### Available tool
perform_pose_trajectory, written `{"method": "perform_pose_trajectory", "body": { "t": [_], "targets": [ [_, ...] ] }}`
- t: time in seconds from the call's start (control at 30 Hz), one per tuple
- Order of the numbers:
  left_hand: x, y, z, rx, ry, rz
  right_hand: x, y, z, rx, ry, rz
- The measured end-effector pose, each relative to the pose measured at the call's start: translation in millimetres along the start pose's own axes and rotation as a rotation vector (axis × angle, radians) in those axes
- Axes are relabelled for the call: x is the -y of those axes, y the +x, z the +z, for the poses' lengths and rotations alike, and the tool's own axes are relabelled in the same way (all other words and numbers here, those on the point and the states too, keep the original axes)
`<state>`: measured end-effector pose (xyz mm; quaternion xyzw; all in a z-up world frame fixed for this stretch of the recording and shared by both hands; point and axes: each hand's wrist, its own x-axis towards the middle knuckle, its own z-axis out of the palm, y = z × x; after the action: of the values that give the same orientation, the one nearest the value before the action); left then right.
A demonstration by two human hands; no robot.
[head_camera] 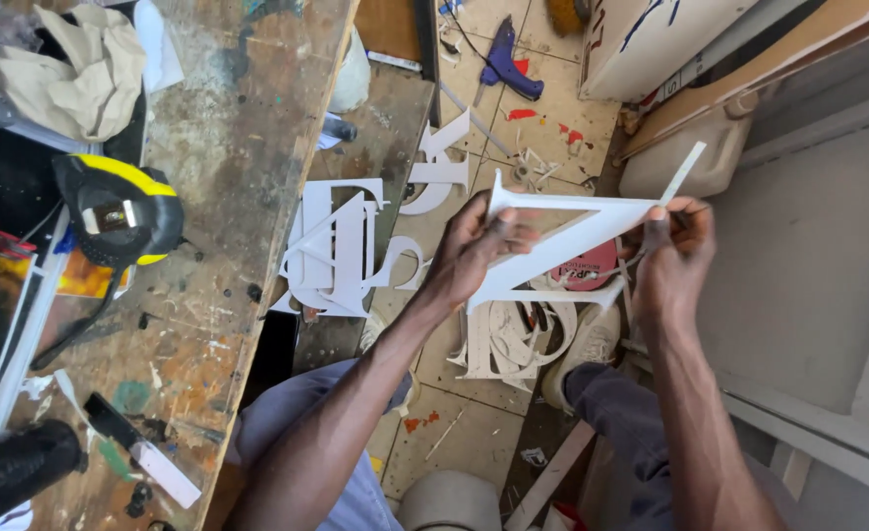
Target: Assembling 3D sign letters by applying adhesive strips and joining plastic components.
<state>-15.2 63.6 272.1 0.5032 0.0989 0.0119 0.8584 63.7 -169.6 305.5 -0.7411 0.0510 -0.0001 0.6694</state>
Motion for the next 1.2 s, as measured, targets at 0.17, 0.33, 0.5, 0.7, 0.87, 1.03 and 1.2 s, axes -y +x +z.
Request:
{"method": "perform_pose_trajectory", "body": {
  "t": [0.17, 0.33, 0.5, 0.7, 0.87, 1.03, 1.2],
  "targets": [
    [-10, 6, -7, -0.12, 0.158, 0.017, 0, 14, -17, 0.068, -0.089, -0.072],
    [-12, 10, -7, -0.151, 0.192, 0.055, 36, 4, -12, 0.22, 0.011, -0.099],
    [-52, 11, -4, -0.126, -0.177, 0.138, 57, 1, -18, 0.513, 0.034, 0.029],
    [-37, 11, 5, -0.115, 0.02, 0.039, 41, 4, -5, 0.49, 0.271, 0.15],
    [-17, 16, -3, -0.251, 0.309, 0.051, 33, -8, 8, 0.552, 0.27, 0.095],
    [-47, -3, 17, -0.33, 0.582, 0.097, 48, -32, 34, 0.607, 0.321, 0.061],
    [-62, -4, 22, -0.338, 0.801, 0.03, 35, -48, 50, 0.633, 0.296, 0.148]
  ]
}}
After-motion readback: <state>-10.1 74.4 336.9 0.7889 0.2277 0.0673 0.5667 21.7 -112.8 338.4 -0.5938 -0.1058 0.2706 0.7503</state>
